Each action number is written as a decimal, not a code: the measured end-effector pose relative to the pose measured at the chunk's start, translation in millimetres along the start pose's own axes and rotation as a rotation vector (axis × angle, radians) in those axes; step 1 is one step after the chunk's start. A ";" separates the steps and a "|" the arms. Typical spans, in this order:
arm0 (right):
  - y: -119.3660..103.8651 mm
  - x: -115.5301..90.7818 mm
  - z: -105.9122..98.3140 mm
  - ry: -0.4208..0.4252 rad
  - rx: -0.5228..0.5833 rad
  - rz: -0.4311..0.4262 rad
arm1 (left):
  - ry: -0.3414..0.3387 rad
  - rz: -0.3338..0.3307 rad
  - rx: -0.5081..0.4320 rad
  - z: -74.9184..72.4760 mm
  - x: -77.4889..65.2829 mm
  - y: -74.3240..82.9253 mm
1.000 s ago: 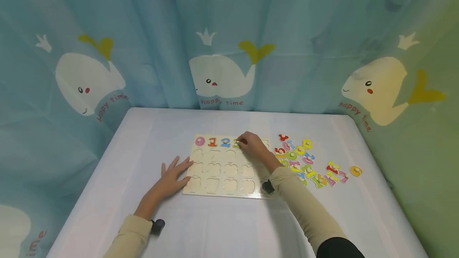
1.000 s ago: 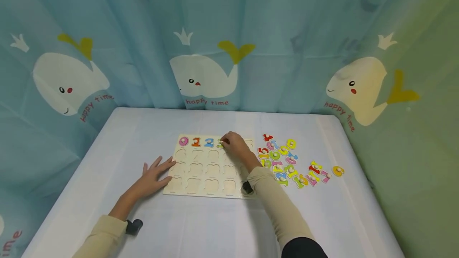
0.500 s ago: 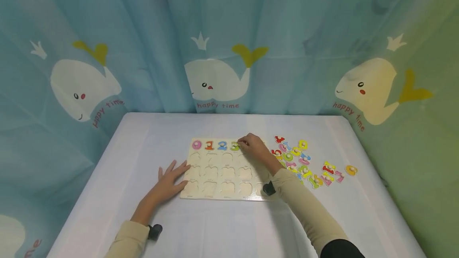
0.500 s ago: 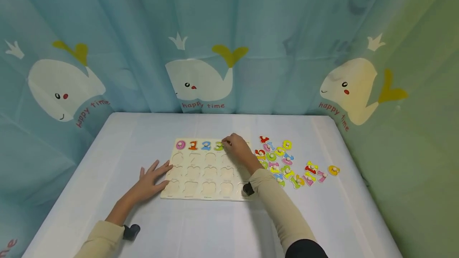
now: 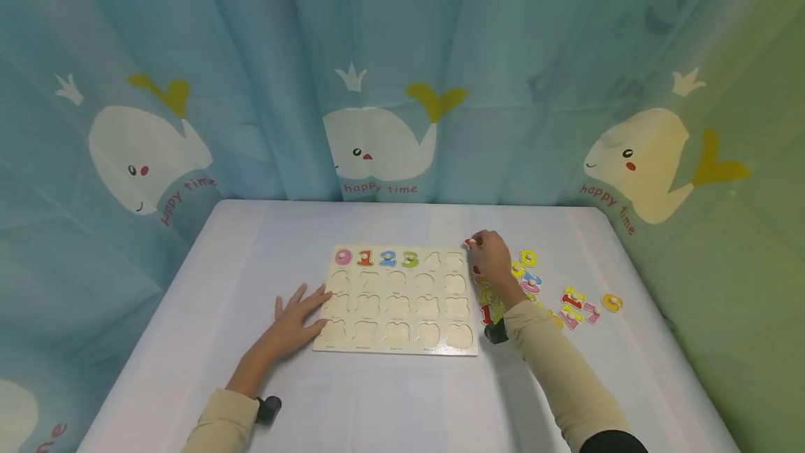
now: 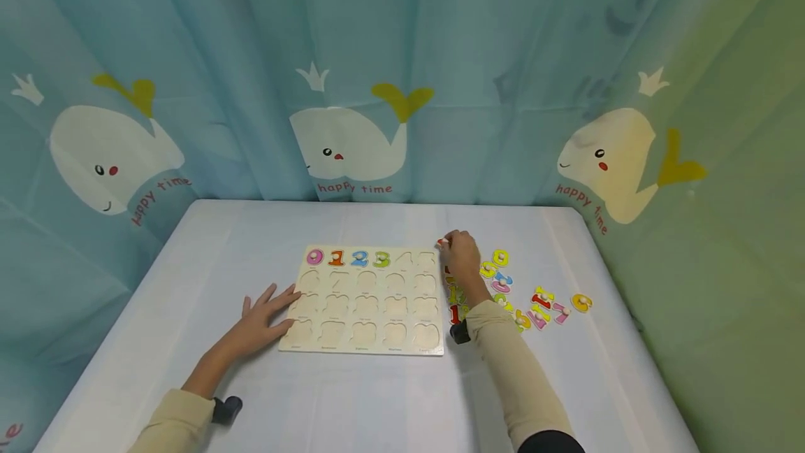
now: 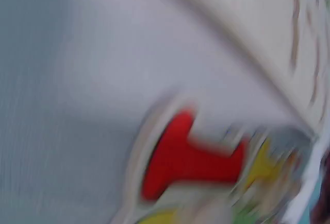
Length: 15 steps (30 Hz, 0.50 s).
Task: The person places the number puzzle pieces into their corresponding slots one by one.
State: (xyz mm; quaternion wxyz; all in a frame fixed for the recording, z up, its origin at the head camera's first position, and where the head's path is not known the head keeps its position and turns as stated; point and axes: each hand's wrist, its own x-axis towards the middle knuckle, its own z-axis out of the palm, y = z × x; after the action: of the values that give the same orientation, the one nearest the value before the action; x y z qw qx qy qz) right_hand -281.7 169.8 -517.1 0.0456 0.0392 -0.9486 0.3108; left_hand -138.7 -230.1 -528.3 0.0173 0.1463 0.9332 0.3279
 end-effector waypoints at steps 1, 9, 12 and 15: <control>-5.7 -0.4 4.2 -0.042 0.008 -0.072 | 0.001 -0.001 -0.001 0.2 -0.6 -0.7; -35.2 -3.3 28.6 -0.267 0.079 -0.277 | 0.002 -0.005 0.019 3.1 1.0 -3.9; -36.8 -2.7 31.2 -0.256 0.080 -0.299 | 0.001 -0.010 0.030 1.9 1.4 -2.7; -36.5 -2.0 31.0 -0.266 0.069 -0.315 | 0.008 -0.009 0.031 -0.4 0.3 0.4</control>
State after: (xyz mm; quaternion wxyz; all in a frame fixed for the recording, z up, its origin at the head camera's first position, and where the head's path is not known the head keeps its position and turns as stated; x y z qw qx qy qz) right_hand -277.9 122.2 -520.9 -0.0336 0.2293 -0.9172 0.3241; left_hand -138.9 -230.0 -527.7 0.0130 0.1411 0.9388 0.3140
